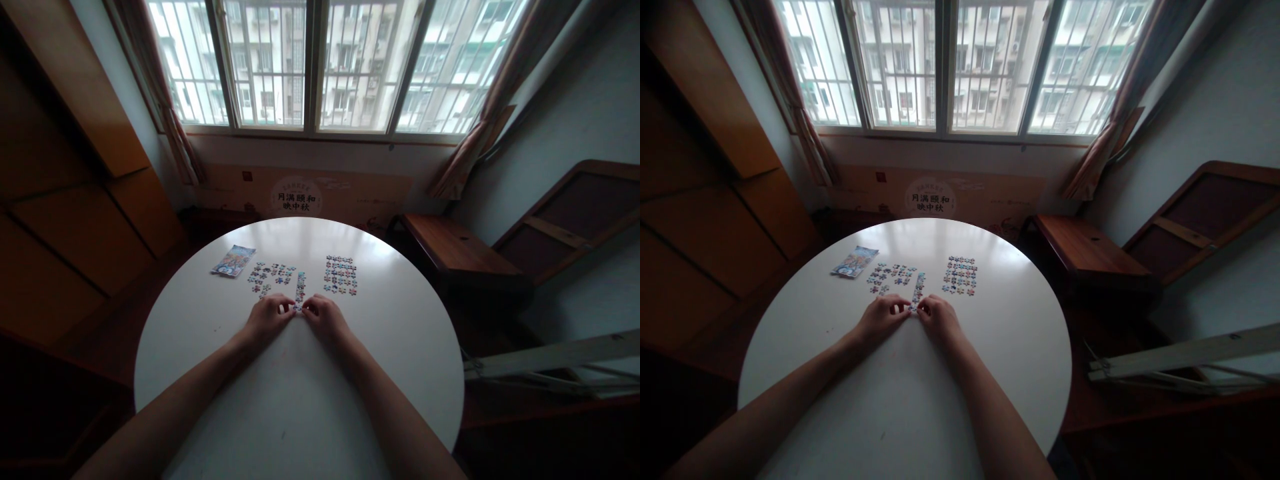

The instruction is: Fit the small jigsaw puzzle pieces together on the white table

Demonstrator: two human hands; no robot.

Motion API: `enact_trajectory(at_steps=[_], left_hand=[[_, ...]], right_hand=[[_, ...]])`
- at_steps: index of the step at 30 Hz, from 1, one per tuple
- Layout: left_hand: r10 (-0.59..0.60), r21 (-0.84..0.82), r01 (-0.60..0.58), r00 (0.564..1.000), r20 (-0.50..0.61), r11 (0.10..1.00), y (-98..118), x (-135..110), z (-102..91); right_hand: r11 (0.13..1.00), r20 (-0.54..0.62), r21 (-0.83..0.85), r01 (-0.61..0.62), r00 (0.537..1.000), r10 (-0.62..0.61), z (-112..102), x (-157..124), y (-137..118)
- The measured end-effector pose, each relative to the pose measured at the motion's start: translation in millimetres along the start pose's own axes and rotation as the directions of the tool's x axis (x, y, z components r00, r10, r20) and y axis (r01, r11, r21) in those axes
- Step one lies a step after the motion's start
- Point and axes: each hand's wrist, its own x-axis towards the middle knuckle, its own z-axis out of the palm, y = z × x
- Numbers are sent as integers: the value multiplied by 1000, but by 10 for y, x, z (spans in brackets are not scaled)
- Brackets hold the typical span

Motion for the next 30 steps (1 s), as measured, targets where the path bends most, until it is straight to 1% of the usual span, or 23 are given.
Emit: enact_trajectory(at_steps=[5,13,23,30], left_hand=[[-18,7,18,1000,21,1000,1,1,3],[-51,1,51,999,9,999,36,0,-5],[-62,9,62,998,2,998,54,-7,-1],[-59,11,59,998,-3,998,54,-7,2]], right_hand=[[1000,-5,-9,-3,1000,3,6,-3,1],[1000,-18,6,6,1000,-5,19,-4,14],[999,-51,38,-8,999,10,29,1,10],[1000,-37,25,-8,999,9,13,1,-1]])
